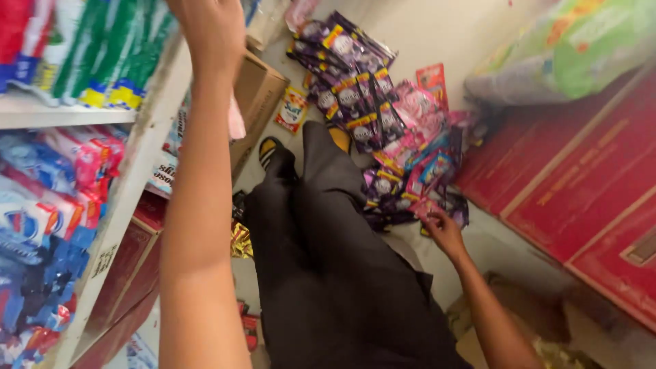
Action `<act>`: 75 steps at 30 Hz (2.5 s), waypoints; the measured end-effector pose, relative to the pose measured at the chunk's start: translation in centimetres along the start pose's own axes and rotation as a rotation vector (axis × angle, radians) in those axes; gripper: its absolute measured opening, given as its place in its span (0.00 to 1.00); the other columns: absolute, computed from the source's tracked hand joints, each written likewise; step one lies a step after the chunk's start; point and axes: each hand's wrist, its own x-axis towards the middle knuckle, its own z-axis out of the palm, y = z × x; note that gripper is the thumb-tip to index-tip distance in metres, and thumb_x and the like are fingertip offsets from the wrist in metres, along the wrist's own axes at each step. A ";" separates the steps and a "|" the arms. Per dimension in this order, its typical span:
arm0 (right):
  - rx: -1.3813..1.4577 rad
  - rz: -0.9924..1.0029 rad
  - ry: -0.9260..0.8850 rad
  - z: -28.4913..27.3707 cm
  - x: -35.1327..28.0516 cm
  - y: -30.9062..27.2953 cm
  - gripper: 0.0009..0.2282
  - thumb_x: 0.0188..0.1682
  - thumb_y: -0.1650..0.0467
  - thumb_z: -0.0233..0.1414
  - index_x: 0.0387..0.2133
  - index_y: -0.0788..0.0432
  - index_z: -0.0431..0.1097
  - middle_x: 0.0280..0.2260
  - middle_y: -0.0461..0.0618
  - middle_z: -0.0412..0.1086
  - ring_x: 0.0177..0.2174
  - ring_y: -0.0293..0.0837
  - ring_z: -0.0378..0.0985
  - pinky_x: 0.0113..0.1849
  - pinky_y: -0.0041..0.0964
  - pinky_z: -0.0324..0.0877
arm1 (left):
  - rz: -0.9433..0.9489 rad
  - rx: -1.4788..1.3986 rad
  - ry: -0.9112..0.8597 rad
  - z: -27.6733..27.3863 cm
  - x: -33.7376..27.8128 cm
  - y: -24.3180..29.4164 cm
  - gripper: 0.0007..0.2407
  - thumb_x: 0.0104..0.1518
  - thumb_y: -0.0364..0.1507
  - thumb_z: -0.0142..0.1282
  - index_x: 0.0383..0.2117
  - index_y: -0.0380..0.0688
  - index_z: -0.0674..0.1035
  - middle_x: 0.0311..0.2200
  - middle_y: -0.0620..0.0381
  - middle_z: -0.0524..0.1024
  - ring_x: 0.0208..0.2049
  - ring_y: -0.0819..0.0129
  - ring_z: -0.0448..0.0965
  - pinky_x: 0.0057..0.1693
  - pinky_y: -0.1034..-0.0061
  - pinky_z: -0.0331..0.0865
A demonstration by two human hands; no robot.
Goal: Organizing and arranging laundry detergent sachets in a storage area or grocery aisle.
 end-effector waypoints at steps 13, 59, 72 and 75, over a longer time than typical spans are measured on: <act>-0.401 -0.155 0.096 3.6 20.7 -2.2 0.18 0.48 0.62 0.61 0.43 0.63 0.69 0.39 0.64 0.74 0.39 0.60 0.77 0.42 0.52 0.71 | -0.320 -0.092 -0.172 -1.2 -14.2 11.8 0.19 0.66 0.21 0.54 0.63 0.39 0.68 0.62 0.43 0.65 0.67 0.45 0.64 0.73 0.56 0.58; -0.675 -0.302 0.093 -4.8 4.8 -17.0 0.11 0.49 0.64 0.53 0.39 0.55 0.77 0.33 0.64 0.76 0.36 0.65 0.78 0.38 0.59 0.72 | -0.370 -0.367 -0.017 -11.1 -19.7 11.7 0.09 0.61 0.19 0.52 0.47 0.38 0.78 0.48 0.49 0.73 0.44 0.67 0.80 0.46 0.77 0.77; -0.262 -0.768 0.283 -19.5 -14.0 -39.3 0.11 0.60 0.68 0.55 0.37 0.69 0.77 0.25 0.52 0.71 0.28 0.37 0.68 0.32 0.37 0.66 | -0.531 -0.796 0.054 -24.2 -27.3 16.4 0.06 0.66 0.22 0.52 0.44 0.37 0.80 0.36 0.58 0.81 0.38 0.75 0.81 0.47 0.81 0.73; -0.187 -0.857 0.332 -21.3 -16.4 -44.1 0.11 0.60 0.68 0.55 0.39 0.69 0.76 0.27 0.47 0.70 0.30 0.36 0.69 0.32 0.36 0.66 | -0.471 -0.844 0.007 -24.5 -27.1 18.0 0.07 0.66 0.23 0.52 0.44 0.38 0.81 0.36 0.58 0.82 0.38 0.76 0.82 0.48 0.82 0.74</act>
